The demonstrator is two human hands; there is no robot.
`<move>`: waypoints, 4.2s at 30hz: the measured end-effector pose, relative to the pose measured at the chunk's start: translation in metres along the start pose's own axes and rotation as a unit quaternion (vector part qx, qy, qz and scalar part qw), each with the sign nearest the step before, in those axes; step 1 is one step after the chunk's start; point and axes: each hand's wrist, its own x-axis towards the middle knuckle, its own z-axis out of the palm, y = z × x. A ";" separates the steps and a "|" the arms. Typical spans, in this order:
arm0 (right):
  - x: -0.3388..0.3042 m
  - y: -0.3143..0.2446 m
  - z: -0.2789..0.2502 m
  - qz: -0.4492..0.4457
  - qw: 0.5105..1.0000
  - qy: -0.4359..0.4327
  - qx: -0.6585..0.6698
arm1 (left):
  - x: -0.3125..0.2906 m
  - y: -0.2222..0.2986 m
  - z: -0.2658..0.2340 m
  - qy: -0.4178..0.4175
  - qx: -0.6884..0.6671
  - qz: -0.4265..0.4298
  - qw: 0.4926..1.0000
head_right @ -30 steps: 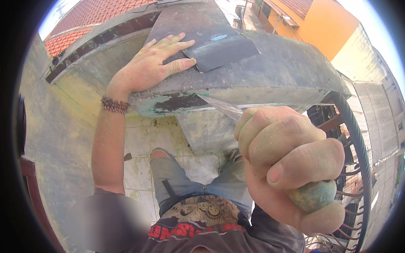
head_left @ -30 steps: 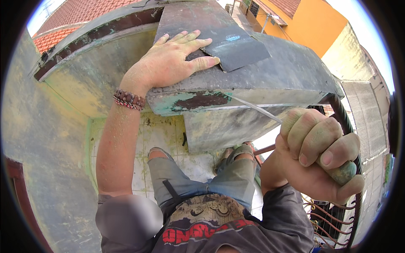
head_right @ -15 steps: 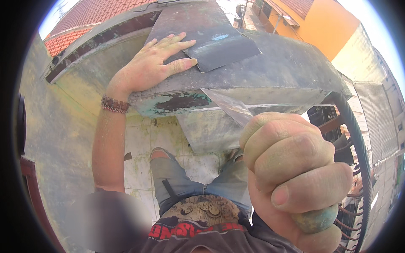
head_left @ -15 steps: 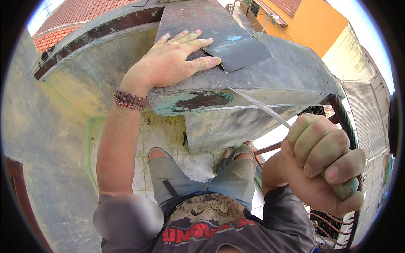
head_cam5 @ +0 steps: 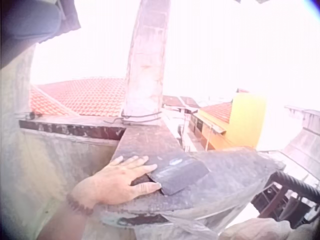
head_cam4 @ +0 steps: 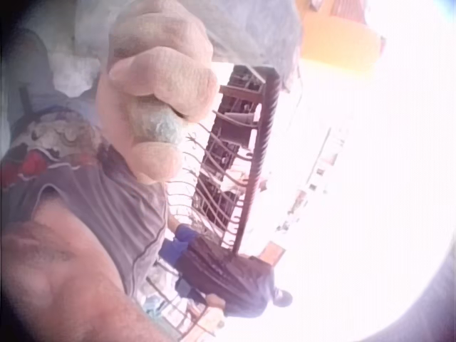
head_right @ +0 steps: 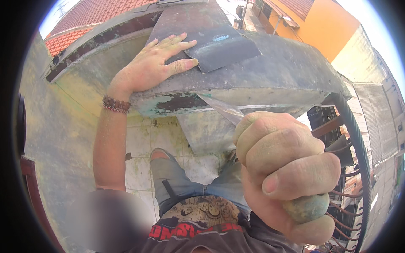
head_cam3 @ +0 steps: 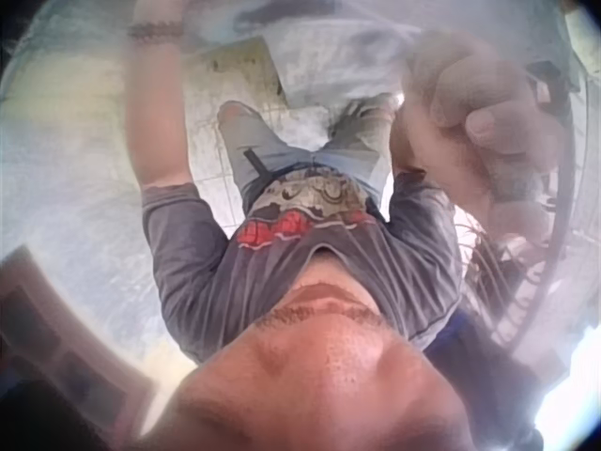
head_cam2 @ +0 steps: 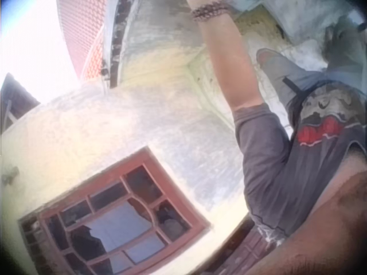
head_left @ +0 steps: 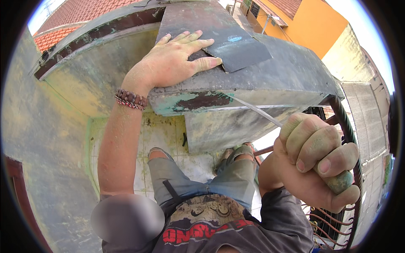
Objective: The person uses a metal scraper to remove old paint and surface material from a concrete structure on a balcony. The person repeatedly scrapes the same areas, occasionally pausing to inspect the surface.
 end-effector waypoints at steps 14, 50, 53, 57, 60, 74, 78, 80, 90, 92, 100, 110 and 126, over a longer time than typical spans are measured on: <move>-0.001 0.001 -0.002 0.001 1.000 0.017 0.006 | 0.001 0.000 0.001 -0.005 0.000 0.002 1.000; 0.003 0.002 -0.009 0.016 0.999 0.002 0.040 | -0.001 0.003 -0.001 -0.006 -0.009 -0.003 1.000; 0.000 0.008 -0.007 0.026 0.999 0.013 0.039 | 0.001 0.000 -0.001 -0.004 -0.009 -0.002 1.000; 0.003 0.001 -0.012 -0.014 1.000 -0.003 0.002 | 0.002 0.000 0.000 -0.001 -0.012 0.001 1.000; 0.003 -0.001 -0.014 -0.003 1.000 -0.007 0.000 | 0.001 0.000 0.000 -0.006 -0.017 -0.002 1.000; 0.000 -0.002 -0.012 0.001 1.000 -0.006 0.000 | 0.001 0.005 -0.004 -0.014 -0.005 -0.004 1.000; 0.002 -0.003 -0.015 -0.003 1.000 -0.016 -0.009 | 0.000 0.005 -0.004 -0.017 -0.006 -0.008 1.000; 0.001 -0.011 -0.018 -0.001 1.000 -0.004 -0.004 | 0.001 0.008 -0.004 -0.016 -0.008 -0.009 1.000; -0.005 0.008 -0.015 0.061 0.997 0.020 0.041 | -0.003 0.007 -0.006 -0.016 -0.006 -0.021 1.000; -0.003 0.002 -0.017 0.055 0.997 0.026 0.047 | 0.001 0.007 -0.006 -0.015 -0.009 -0.014 1.000; -0.005 -0.003 -0.023 0.060 0.996 0.049 0.037 | 0.003 0.009 -0.008 -0.027 -0.019 -0.011 0.999; -0.009 -0.013 -0.029 0.024 0.997 0.064 0.047 | 0.005 0.008 -0.009 -0.035 -0.031 -0.006 0.999; -0.018 0.001 -0.023 0.004 0.999 0.000 0.051 | 0.004 0.009 -0.011 -0.021 -0.028 -0.001 0.999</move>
